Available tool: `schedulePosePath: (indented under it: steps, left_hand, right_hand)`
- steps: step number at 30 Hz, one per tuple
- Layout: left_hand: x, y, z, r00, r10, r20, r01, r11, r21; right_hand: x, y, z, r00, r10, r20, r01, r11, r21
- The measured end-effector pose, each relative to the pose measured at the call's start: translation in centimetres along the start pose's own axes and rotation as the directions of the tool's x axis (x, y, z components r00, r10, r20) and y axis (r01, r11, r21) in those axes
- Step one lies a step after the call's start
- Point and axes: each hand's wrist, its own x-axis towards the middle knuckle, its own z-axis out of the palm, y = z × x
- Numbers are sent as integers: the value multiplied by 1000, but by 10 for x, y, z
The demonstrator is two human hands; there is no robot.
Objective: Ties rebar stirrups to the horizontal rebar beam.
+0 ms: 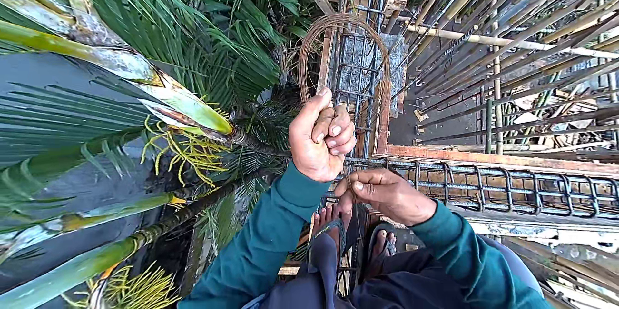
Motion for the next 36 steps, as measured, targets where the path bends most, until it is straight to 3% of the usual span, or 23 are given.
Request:
schedulePosePath:
  steps: [4, 7, 9, 12, 16, 20, 21, 23, 27, 29, 31, 33, 34, 36]
  left_hand:
    - [0, -2, -8, 999, 40, 34, -41, 998, 47]
    - [3, -3, -9, 991, 133, 2, -133, 987, 92]
    - [3, -1, -9, 981, 192, -30, -187, 973, 133]
    - [-1, 1, -6, 958, 283, -39, -267, 936, 229]
    - [-4, 11, -1, 964, 264, -22, -256, 950, 178]
    - [-12, 24, -2, 988, 150, -45, -149, 989, 23]
    - [-14, 25, -7, 990, 134, -35, -133, 990, 42]
    - [-20, 19, -23, 989, 141, -53, -121, 954, 274]
    - [-16, 12, -55, 943, 174, -283, 107, 648, 754]
    - [-17, 19, -71, 939, 228, -258, 188, 291, 938]
    - [-24, 25, -77, 960, 279, -25, 55, -102, 993]
    - [-30, 21, -68, 957, 83, 278, -215, -442, 871]
    - [-34, 11, -60, 922, -48, 383, -343, -559, 755]
    - [-42, -15, -50, 871, -222, 439, -463, -672, 579]
  right_hand:
    - [-1, -6, -4, 997, 34, -68, -40, 996, -83]
    - [0, -7, 10, 994, 25, -106, -60, 939, -339]
    - [2, -2, 19, 982, -19, -190, -86, 844, -529]
    - [6, 9, 22, 954, -153, -260, -121, 596, -794]
    - [7, 23, 19, 900, -387, -201, -27, 410, -912]
    - [4, 18, 13, 900, -408, -155, 48, 446, -894]
    - [3, 13, 11, 919, -355, -171, 29, 495, -869]
    - [-2, 6, 4, 936, -264, -232, -70, 507, -859]
    - [-20, -5, -11, 895, -272, -352, -278, 275, -920]
    - [-32, -17, -18, 881, -267, -391, -366, 140, -920]
    - [-41, -28, -25, 892, -241, -382, -391, 12, -920]
    - [-45, -33, -26, 922, -227, -314, -336, -67, -939]
    - [-46, -35, -23, 933, -235, -273, -300, -91, -950]
    - [-47, -39, -18, 939, -284, -195, -238, -125, -963]
